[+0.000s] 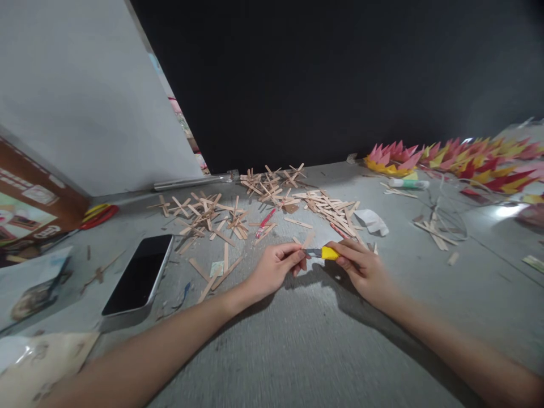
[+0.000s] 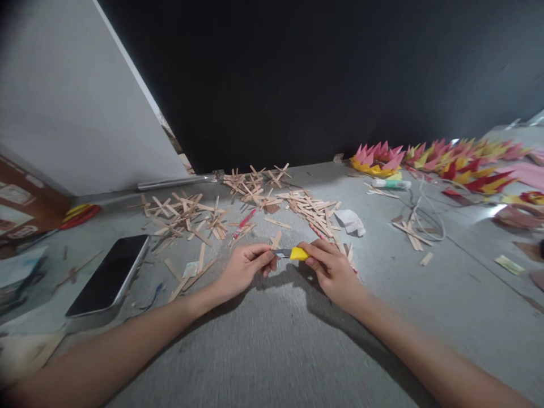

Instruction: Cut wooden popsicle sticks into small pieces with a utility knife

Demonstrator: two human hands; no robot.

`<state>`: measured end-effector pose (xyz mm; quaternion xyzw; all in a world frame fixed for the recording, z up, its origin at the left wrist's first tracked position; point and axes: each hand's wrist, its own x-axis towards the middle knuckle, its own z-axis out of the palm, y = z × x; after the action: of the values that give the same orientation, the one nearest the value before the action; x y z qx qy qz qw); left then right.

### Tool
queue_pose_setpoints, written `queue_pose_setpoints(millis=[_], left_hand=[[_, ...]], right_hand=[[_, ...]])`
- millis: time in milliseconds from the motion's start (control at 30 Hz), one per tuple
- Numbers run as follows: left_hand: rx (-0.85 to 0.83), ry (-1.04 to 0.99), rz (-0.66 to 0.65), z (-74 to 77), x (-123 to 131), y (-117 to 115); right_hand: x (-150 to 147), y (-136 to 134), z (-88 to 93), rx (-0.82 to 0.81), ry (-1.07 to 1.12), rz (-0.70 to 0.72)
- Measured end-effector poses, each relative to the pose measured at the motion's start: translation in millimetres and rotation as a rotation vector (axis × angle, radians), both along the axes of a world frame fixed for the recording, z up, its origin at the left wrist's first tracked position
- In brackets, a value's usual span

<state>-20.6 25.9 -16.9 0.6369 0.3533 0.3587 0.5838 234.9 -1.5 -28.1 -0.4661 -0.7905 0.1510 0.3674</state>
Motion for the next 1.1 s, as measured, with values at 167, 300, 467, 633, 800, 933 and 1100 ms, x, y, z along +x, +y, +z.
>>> queue_pose_setpoints(millis=[167,300,467,633,800,933,1100], left_hand=[[-0.011,-0.026,-0.050,1.8,-0.5,-1.0],[-0.011,-0.038,-0.043,2.4,-1.0,-1.1],[-0.027,-0.035,-0.059,2.0,-0.4,-2.5],[-0.037,-0.059,-0.056,1.2,-0.3,-2.4],[-0.002,-0.054,-0.059,0.7,-1.7,-2.0],[-0.007,-0.049,-0.074,2.8,-2.1,-3.3],[-0.029,-0.055,-0.078,5.2,-0.8,-3.8]], right_hand=[[0.7,-0.7,-0.4,0.012,-0.021,0.010],[1.3,-0.4,-1.1,0.037,-0.039,-0.002],[0.8,-0.7,-1.5,0.074,-0.051,0.001],[1.0,-0.7,-0.7,0.079,-0.058,-0.004],[1.2,-0.4,-1.4,0.087,-0.044,-0.001],[0.6,-1.1,-0.8,0.098,-0.051,-0.004],[0.1,-1.1,1.2,0.096,-0.054,0.002]])
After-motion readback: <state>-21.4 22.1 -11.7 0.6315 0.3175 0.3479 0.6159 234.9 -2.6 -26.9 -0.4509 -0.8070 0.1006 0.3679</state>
